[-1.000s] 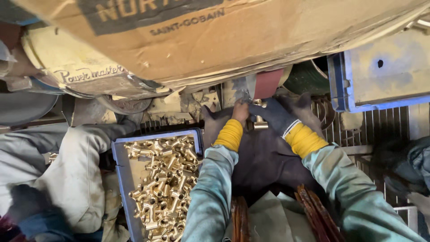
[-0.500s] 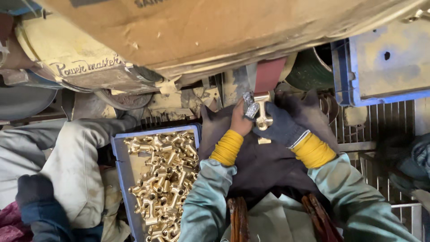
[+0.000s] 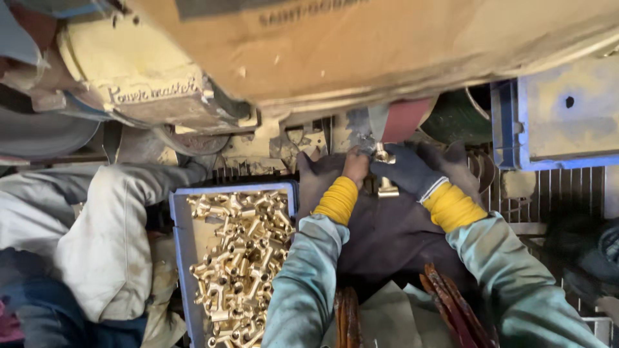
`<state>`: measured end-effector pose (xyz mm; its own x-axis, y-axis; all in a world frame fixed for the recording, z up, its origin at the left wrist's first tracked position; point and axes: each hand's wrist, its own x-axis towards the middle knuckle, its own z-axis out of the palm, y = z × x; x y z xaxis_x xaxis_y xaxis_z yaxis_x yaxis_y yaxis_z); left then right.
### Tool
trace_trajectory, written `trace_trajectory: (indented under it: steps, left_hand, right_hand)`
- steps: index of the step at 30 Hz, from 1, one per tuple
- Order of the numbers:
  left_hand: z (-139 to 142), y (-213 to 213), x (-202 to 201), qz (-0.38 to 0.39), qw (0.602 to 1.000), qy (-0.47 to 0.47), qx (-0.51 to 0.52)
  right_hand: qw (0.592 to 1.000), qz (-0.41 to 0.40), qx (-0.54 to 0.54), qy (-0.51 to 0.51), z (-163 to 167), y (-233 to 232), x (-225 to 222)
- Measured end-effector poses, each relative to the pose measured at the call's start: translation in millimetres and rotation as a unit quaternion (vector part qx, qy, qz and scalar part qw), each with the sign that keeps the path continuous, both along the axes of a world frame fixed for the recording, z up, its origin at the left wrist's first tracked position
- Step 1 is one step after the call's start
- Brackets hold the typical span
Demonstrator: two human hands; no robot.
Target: The person repeatedly picks up small brass-colored metal parts from a blue bin and presses them against a moving belt sander to smooth or polish their surfaces. After each part is treated, it is placed into a separate blue bin to the right.
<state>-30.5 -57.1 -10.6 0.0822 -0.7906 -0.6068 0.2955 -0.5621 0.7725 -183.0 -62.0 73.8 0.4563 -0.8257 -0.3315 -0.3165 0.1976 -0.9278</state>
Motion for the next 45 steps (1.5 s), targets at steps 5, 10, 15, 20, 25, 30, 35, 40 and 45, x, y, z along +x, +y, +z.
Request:
trace_trajectory:
  steps: [5,10,15,20,25,30,35,40,45]
  left_hand:
    - [19,30,4,-0.076,0.947,-0.184,-0.252]
    - [52,49,18,-0.124,0.920,-0.160,-0.336]
    - [86,89,34,-0.250,0.918,0.073,-0.299]
    - [100,113,40,-0.347,0.881,0.144,-0.287]
    - [103,118,31,-0.249,0.931,0.159,-0.212]
    - [94,109,15,-0.202,0.929,0.009,-0.310]
    - [67,68,10,-0.226,0.917,-0.028,-0.326]
    - [33,33,-3,-0.171,0.959,-0.028,-0.224]
    - [10,34,-31,-0.088,0.983,-0.051,-0.154]
  right_hand:
    - [0.995,0.004,-0.046,0.083,26,38,-5]
    - [0.968,-0.005,-0.249,0.032,59,59,-15]
    - [0.969,-0.061,-0.021,-0.237,108,96,-54]
    - [0.975,0.001,-0.048,-0.218,131,95,-66]
    - [0.983,-0.007,-0.169,-0.075,135,93,-69]
    - [0.914,-0.107,-0.384,0.072,125,107,-66]
    - [0.876,-0.105,-0.450,0.138,81,63,-55]
    - [0.914,-0.266,0.080,-0.294,44,6,-48]
    - [0.933,-0.256,0.075,-0.243,36,-23,-41]
